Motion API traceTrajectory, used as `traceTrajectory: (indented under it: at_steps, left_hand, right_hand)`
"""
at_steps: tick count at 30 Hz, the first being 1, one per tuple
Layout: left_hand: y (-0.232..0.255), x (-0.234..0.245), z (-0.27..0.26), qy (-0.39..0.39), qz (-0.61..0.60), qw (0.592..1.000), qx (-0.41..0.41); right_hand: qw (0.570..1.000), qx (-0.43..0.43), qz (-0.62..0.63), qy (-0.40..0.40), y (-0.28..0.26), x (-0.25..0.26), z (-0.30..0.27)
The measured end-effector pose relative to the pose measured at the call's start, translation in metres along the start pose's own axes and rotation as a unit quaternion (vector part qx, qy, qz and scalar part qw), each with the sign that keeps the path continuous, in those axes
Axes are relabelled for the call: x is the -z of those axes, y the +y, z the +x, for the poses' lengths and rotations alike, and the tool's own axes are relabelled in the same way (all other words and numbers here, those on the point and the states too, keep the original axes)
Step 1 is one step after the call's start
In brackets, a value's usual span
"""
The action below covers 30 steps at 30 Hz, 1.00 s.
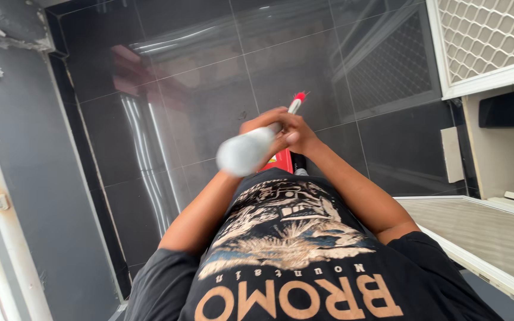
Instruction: The person sweeps the tiled floor of a balcony using a broom and a dustpan, collecting debris and moving the items around the space.
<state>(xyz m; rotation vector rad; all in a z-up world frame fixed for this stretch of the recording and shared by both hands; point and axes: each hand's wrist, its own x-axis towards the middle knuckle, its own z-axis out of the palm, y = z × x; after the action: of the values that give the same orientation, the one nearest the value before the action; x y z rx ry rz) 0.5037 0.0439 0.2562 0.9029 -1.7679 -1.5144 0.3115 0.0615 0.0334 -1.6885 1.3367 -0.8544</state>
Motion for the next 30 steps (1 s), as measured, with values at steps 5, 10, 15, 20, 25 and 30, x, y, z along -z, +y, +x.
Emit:
traceTrajectory:
  at_steps: [5, 10, 15, 20, 25, 30]
  left_hand:
    - [0.035, 0.021, -0.027, -0.026, -0.022, 0.99, -0.139]
    - [-0.018, -0.015, -0.021, -0.025, -0.147, 0.988, -0.028]
    - [-0.08, -0.029, -0.024, 0.01, -0.114, 0.993, 0.01]
    - [-0.081, -0.013, -0.043, 0.052, -0.059, 0.996, 0.03]
    - [-0.01, -0.006, -0.059, 0.082, 0.163, 0.983, 0.034]
    - [0.045, 0.01, -0.056, 0.111, 0.192, 0.975, 0.024]
  right_hand:
    - [0.997, -0.03, -0.057, -0.048, 0.037, 0.017, -0.018]
    - [0.976, -0.036, -0.214, -0.018, 0.108, 0.031, -0.033]
    - [0.984, -0.049, -0.142, 0.095, 0.127, 0.012, -0.04]
    - [0.985, -0.06, -0.154, 0.053, 0.111, -0.033, -0.015]
    - [0.997, -0.024, -0.051, -0.043, 0.078, -0.077, 0.01]
    - [0.989, -0.054, 0.068, -0.124, 0.005, -0.078, 0.036]
